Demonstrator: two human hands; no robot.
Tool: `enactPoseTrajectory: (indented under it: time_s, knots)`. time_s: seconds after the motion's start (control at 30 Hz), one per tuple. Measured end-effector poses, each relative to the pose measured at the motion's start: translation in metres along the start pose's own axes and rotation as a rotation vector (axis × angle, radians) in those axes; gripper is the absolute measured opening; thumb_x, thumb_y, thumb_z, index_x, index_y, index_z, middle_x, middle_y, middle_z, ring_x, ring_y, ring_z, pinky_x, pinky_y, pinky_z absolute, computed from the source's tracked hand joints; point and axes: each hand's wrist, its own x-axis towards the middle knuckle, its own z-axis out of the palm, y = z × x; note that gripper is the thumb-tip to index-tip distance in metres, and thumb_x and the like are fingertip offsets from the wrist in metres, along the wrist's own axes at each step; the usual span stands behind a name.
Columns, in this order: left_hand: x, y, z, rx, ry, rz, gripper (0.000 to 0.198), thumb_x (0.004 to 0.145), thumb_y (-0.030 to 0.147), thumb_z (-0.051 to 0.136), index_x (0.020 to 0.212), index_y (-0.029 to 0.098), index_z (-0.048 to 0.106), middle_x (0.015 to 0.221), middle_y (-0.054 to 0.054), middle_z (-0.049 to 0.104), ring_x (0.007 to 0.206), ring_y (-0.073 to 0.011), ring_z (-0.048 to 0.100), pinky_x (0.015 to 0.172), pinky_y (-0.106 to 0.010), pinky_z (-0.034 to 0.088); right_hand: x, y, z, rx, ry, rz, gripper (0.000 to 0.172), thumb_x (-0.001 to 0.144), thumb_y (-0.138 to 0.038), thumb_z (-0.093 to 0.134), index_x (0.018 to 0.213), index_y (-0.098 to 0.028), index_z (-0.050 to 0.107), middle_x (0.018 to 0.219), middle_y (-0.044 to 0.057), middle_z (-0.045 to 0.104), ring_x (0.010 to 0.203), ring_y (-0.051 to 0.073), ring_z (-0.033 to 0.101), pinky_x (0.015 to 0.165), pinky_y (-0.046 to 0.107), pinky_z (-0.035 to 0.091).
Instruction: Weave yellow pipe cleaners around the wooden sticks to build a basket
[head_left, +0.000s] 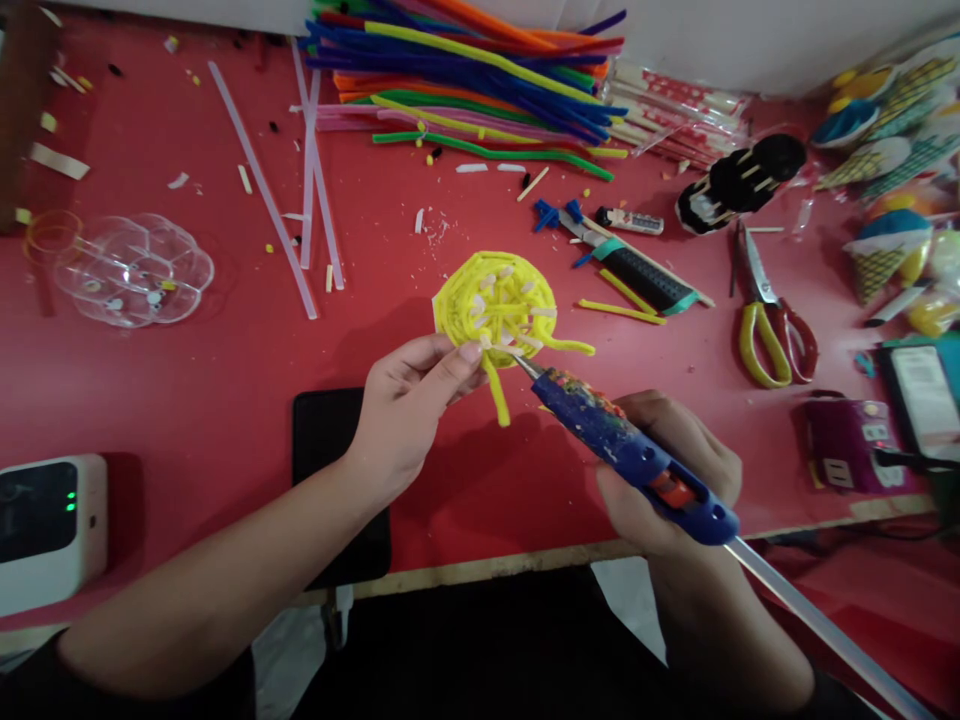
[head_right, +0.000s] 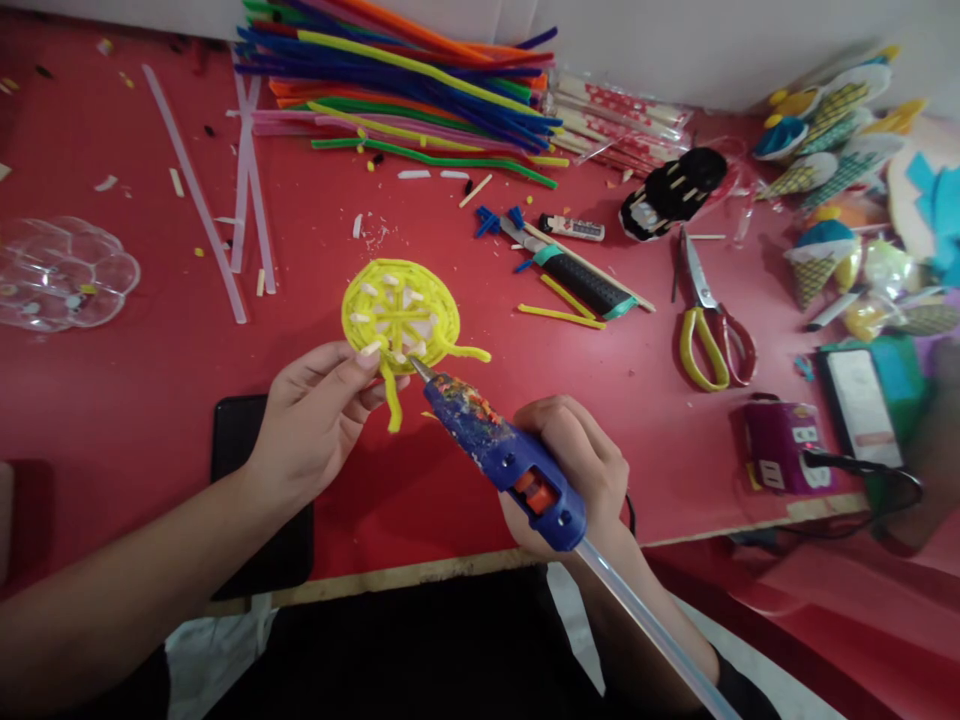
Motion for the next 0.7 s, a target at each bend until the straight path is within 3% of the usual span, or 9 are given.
enactPoseTrajectory:
  time_s: [0.27, 0.43, 0.7]
  knots:
    - [0.0008, 0.0004, -0.0004, 0.030, 0.000, 0.009, 0.029, 0.063, 0.043, 0.098, 0.066, 0.022, 0.077, 0.071, 0.002, 0.075, 0.069, -0.0133, 0.071, 0.083, -0.033, 0.066, 0.0024, 0.0000, -0.0012, -0.031, 0.033, 0.023, 0.016, 0.076, -0.013, 0.057, 0.087, -0.025, 0.055, 0.072, -0.002, 0.056, 0.058, 0.014, 0.054, 0.052, 0.030, 0.047]
    - [0.0017, 0.0019, -0.0002, 0.021, -0.007, 0.013, 0.029, 0.063, 0.042, 0.098, 0.064, 0.023, 0.076, 0.069, 0.003, 0.073, 0.068, -0.0123, 0.070, 0.077, -0.028, 0.065, 0.0016, 0.0004, -0.0041, -0.031, 0.010, 0.048, 0.018, 0.077, -0.012, 0.059, 0.088, -0.026, 0.056, 0.074, 0.000, 0.058, 0.059, 0.016, 0.056, 0.053, 0.033, 0.048]
    - [0.0003, -0.0029, -0.0051, 0.141, -0.039, 0.094, 0.023, 0.075, 0.044, 0.091, 0.075, 0.023, 0.081, 0.072, 0.001, 0.073, 0.076, -0.0151, 0.071, 0.082, -0.029, 0.063, 0.0017, 0.0021, -0.0029, -0.062, 0.012, 0.070, 0.021, 0.074, -0.010, 0.060, 0.087, -0.027, 0.057, 0.071, -0.001, 0.060, 0.056, 0.016, 0.056, 0.051, 0.032, 0.049]
